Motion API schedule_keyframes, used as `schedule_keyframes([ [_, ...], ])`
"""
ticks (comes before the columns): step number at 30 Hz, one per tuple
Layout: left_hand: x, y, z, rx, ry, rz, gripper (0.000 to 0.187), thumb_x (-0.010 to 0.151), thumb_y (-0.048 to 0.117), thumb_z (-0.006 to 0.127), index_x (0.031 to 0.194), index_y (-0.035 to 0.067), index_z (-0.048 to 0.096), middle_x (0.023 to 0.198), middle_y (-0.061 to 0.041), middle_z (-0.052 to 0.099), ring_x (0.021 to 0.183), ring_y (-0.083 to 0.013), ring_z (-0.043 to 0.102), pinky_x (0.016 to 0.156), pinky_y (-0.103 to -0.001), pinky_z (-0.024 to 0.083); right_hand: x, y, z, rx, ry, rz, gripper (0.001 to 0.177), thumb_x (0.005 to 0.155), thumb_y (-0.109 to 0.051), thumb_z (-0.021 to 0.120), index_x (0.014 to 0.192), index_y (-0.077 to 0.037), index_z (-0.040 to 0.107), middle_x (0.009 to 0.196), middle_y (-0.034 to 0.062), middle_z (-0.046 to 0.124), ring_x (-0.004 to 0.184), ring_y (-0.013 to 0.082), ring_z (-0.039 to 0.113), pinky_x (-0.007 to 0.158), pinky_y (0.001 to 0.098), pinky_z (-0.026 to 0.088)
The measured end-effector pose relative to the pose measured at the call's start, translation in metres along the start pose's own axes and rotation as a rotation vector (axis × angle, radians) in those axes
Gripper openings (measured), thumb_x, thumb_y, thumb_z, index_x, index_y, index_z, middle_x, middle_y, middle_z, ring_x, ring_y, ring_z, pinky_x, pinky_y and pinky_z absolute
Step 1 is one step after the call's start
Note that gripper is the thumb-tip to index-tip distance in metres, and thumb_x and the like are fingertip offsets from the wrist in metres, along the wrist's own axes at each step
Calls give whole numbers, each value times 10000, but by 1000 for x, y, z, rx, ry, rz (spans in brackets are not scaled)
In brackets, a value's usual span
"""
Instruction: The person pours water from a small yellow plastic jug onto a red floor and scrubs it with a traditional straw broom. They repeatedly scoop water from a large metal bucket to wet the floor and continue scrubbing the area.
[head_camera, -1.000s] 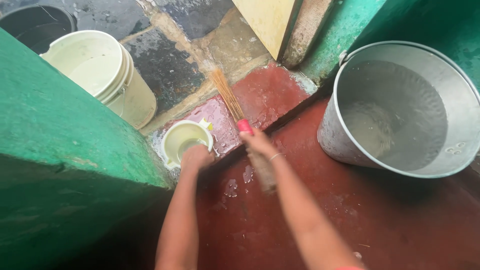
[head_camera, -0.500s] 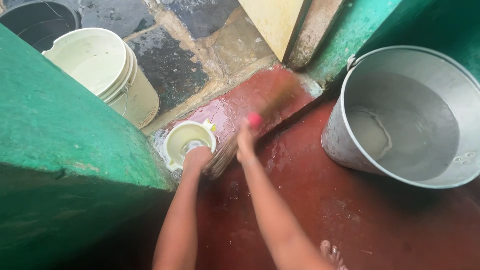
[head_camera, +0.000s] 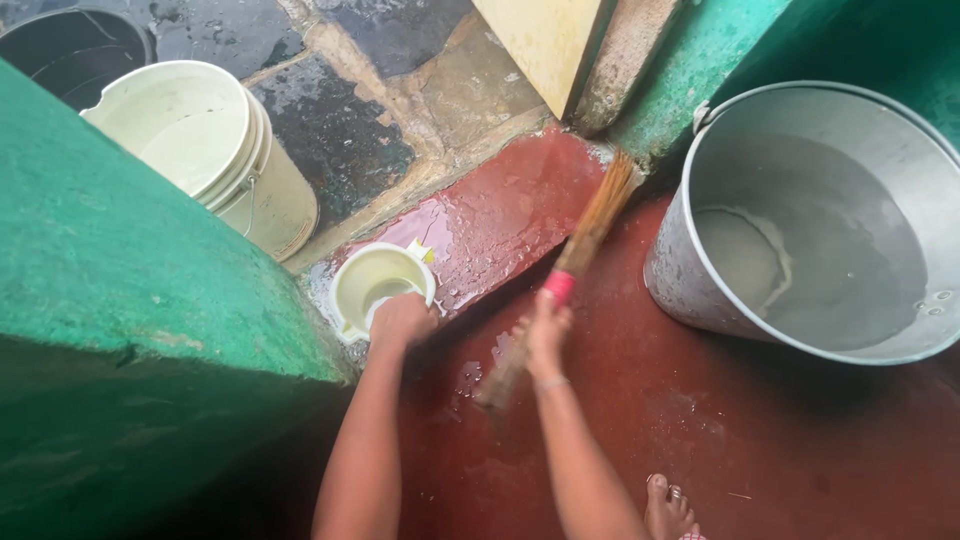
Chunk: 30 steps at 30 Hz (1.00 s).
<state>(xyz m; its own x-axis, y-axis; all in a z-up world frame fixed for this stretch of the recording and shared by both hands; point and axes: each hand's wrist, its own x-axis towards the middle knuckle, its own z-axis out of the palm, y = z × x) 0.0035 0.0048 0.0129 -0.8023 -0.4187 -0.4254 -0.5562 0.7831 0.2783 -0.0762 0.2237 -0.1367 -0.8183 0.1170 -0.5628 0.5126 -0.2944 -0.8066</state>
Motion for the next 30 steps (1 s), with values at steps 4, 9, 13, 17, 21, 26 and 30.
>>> schedule_keyframes([
  [4, 2, 0, 0, -8, -2, -10, 379, 888, 317, 578, 1001, 14, 776, 1116, -248, 717, 1074, -407, 689, 977, -490, 525, 9, -12, 102, -163, -341, -184, 443, 1024, -411, 679, 1121, 17, 622, 851, 69, 595, 669, 163, 596, 548, 351, 505],
  [9, 2, 2, -4, 40, -44, 1, 389, 896, 341, 585, 1031, 26, 769, 1122, -238, 721, 1086, -395, 691, 977, -486, 528, 8, -61, 114, -447, -661, 69, 409, 911, -432, 677, 1195, -144, 619, 910, 23, 650, 677, 165, 640, 572, 348, 554],
  [13, 1, 3, -8, 5, -36, 2, 377, 885, 332, 592, 1028, 32, 771, 1131, -236, 718, 1092, -398, 685, 982, -484, 521, 28, -94, 33, -318, -290, 22, 350, 922, -398, 681, 1147, -147, 586, 802, 28, 651, 579, 137, 625, 496, 330, 540],
  [17, 7, 6, -8, 7, -30, 0, 378, 887, 327, 596, 1013, 21, 779, 1134, -247, 719, 1098, -402, 685, 984, -482, 527, -10, -91, -32, -21, -264, -24, 389, 986, -496, 600, 968, -130, 470, 647, 37, 544, 435, 160, 531, 369, 343, 456],
  [21, 4, 2, -5, 3, -58, -10, 372, 891, 312, 585, 1021, 17, 771, 1136, -249, 715, 1095, -404, 687, 985, -487, 525, -57, -46, 18, 121, -296, 49, 364, 992, -490, 571, 1010, -137, 487, 641, 47, 566, 434, 171, 553, 380, 353, 490],
  [26, 7, 3, -5, -1, -49, -18, 363, 875, 300, 590, 1026, 24, 771, 1142, -238, 713, 1099, -400, 683, 991, -490, 519, 39, -79, 36, -247, -396, 97, 345, 985, -449, 601, 1107, -133, 533, 693, 61, 618, 482, 175, 583, 422, 361, 515],
  [30, 9, 4, -4, 10, -43, -27, 361, 867, 293, 589, 1034, 29, 771, 1146, -236, 718, 1106, -392, 686, 994, -480, 522, 40, -88, -19, 162, -399, 130, 519, 1083, -536, 618, 1072, -28, 514, 714, 89, 595, 504, 196, 596, 446, 361, 535],
])
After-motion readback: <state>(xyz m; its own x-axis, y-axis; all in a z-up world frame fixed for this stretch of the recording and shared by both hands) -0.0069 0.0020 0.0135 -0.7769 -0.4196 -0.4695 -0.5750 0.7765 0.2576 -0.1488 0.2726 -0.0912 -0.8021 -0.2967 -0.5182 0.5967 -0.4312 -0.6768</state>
